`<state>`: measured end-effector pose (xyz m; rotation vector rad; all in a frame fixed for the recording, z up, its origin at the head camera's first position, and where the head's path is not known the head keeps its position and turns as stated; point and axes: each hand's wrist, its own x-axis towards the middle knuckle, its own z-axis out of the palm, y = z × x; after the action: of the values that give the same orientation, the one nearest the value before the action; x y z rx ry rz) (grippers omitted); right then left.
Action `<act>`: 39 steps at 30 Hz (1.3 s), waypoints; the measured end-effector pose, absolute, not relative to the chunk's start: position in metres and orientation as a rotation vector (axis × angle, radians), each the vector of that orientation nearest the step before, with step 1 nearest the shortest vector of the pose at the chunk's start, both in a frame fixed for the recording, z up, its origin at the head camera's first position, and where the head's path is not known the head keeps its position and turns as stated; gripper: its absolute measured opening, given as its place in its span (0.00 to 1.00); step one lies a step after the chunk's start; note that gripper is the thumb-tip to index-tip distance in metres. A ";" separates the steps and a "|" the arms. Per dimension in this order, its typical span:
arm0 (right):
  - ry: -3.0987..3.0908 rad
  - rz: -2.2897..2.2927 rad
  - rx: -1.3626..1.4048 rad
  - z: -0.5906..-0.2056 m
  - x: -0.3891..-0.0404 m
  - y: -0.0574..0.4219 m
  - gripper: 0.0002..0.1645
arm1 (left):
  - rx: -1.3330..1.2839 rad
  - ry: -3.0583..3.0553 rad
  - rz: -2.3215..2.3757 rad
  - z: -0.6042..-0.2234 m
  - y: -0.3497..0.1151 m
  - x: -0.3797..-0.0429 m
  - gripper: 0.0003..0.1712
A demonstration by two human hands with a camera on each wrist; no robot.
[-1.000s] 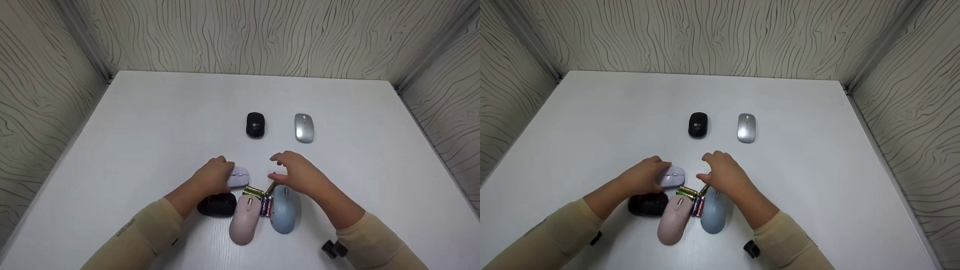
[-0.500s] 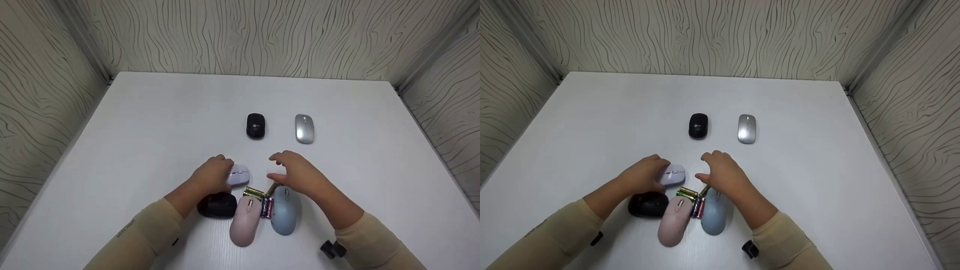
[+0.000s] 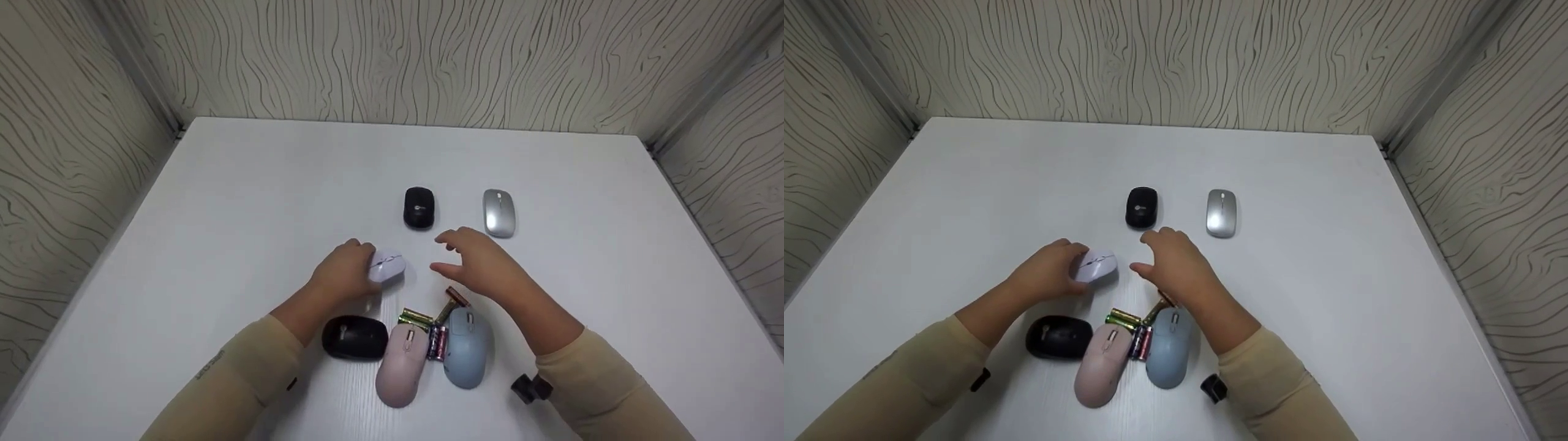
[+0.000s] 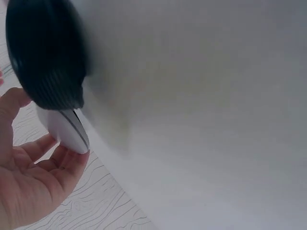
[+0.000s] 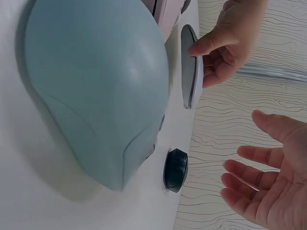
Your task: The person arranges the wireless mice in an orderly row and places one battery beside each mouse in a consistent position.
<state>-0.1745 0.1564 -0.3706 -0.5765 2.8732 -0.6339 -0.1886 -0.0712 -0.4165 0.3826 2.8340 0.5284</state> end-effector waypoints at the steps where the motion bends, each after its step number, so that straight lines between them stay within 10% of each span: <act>1: 2.876 -0.643 -0.570 -0.370 -0.177 0.155 0.28 | 0.371 2.840 0.530 -0.416 -0.071 -0.191 0.30; 39: 2.890 -0.748 -0.364 -0.367 -0.245 0.111 0.24 | -0.328 2.898 0.685 -0.415 -0.088 -0.299 0.39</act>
<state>-0.2449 0.1115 -0.3674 -0.3641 2.8898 -0.7479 -0.2988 -0.0884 -0.4149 -0.3280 2.8985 0.6849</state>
